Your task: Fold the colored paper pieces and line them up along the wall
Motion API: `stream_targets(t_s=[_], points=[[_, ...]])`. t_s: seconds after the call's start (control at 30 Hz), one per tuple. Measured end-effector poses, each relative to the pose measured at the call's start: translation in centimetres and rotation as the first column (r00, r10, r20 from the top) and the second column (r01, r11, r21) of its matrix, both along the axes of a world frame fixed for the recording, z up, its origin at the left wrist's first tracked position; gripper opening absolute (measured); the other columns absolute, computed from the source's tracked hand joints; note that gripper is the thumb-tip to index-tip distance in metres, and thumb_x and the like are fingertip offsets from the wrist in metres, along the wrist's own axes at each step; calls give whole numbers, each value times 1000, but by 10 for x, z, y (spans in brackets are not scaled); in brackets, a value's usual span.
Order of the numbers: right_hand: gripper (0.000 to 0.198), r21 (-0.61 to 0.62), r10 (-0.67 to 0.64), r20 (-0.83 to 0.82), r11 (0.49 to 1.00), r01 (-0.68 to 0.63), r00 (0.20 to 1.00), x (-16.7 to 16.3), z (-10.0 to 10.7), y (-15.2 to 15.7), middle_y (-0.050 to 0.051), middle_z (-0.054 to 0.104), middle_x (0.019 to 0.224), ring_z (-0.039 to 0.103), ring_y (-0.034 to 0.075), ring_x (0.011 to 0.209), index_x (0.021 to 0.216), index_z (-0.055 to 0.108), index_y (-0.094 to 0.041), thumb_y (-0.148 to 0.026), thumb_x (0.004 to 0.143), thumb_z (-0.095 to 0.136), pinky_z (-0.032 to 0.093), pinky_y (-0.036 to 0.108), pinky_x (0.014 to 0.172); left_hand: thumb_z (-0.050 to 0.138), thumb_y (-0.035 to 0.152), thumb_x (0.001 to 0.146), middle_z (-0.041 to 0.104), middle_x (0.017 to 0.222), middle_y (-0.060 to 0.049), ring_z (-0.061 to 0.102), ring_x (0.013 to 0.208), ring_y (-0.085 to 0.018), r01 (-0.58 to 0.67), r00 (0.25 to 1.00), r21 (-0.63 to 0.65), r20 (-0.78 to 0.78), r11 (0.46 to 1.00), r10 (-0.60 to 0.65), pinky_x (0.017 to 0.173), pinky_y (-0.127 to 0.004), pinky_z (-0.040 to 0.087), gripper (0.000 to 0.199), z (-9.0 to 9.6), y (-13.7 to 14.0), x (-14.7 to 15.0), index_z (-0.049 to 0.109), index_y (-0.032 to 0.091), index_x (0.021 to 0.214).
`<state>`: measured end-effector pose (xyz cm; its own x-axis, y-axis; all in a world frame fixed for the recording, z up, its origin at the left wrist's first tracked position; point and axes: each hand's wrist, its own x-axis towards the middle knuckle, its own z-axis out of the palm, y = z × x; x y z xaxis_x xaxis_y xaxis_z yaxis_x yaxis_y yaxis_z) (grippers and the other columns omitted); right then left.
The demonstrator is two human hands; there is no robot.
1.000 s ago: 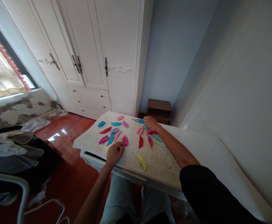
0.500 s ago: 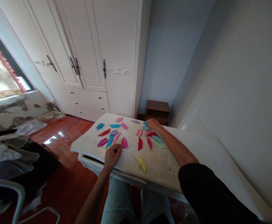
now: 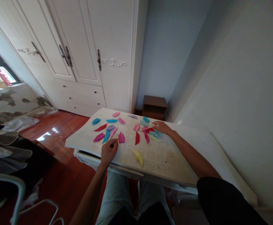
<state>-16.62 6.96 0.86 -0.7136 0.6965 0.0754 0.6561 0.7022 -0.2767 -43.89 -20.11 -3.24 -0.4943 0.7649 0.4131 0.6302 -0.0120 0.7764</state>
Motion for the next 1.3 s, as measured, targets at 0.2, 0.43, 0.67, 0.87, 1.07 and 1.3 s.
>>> stream_targets(t_s=[0.2, 0.43, 0.67, 0.87, 1.07, 1.3], points=[[42, -19, 49, -74, 999, -50, 996, 31, -19, -45, 12, 66, 125, 60, 25, 115, 120, 66, -17, -43, 89, 56, 43, 36, 100, 51, 30, 87, 68, 77, -4, 57, 61, -14, 97, 984, 79, -156, 992, -84, 63, -27, 48, 26, 16, 1, 21, 71, 16, 93], [37, -7, 80, -183, 997, -83, 980, 35, -23, -70, 11, 67, 120, 60, 26, 111, 116, 67, -19, -41, 88, 58, 42, 39, 100, 65, 40, 83, 70, 104, -9, 62, 97, -23, 677, 598, -191, -421, 711, -682, 90, -39, 48, 35, 44, -3, 85, 68, 22, 113], [44, -106, 20, -286, 993, -52, 958, 40, -32, -80, 11, 66, 112, 61, 25, 101, 118, 66, -19, -44, 81, 66, 48, 37, 89, 66, 29, 85, 63, 123, -12, 57, 114, -27, 496, 671, -218, -518, 841, -530, 96, -45, 48, 31, 16, 2, 70, 65, 22, 115], [36, -44, -4, -294, 999, -10, 956, 33, -36, -92, 11, 64, 107, 58, 24, 102, 114, 67, -16, -39, 86, 62, 45, 37, 94, 66, 25, 84, 56, 133, -14, 54, 122, -27, 391, 749, -215, -490, 895, -445, 100, -45, 49, 32, 10, 13, 51, 65, 20, 115], [31, -7, 36, -349, 999, -41, 937, 27, -42, -99, 11, 64, 107, 57, 24, 103, 113, 66, -18, -37, 91, 56, 45, 39, 95, 59, 32, 90, 55, 135, -12, 52, 125, -25, 397, 779, -157, -463, 904, -422, 103, -43, 47, 28, 27, 28, 65, 63, 21, 115], [44, -15, 157, -351, 985, -174, 923, 31, -39, -96, 11, 62, 121, 54, 26, 114, 128, 59, -24, -43, 89, 58, 42, 43, 99, 59, 36, 89, 55, 136, -14, 51, 127, -27, 476, 673, -214, -535, 853, -510, 104, -46, 45, 42, 26, 59, 108, 54, 20, 128]])
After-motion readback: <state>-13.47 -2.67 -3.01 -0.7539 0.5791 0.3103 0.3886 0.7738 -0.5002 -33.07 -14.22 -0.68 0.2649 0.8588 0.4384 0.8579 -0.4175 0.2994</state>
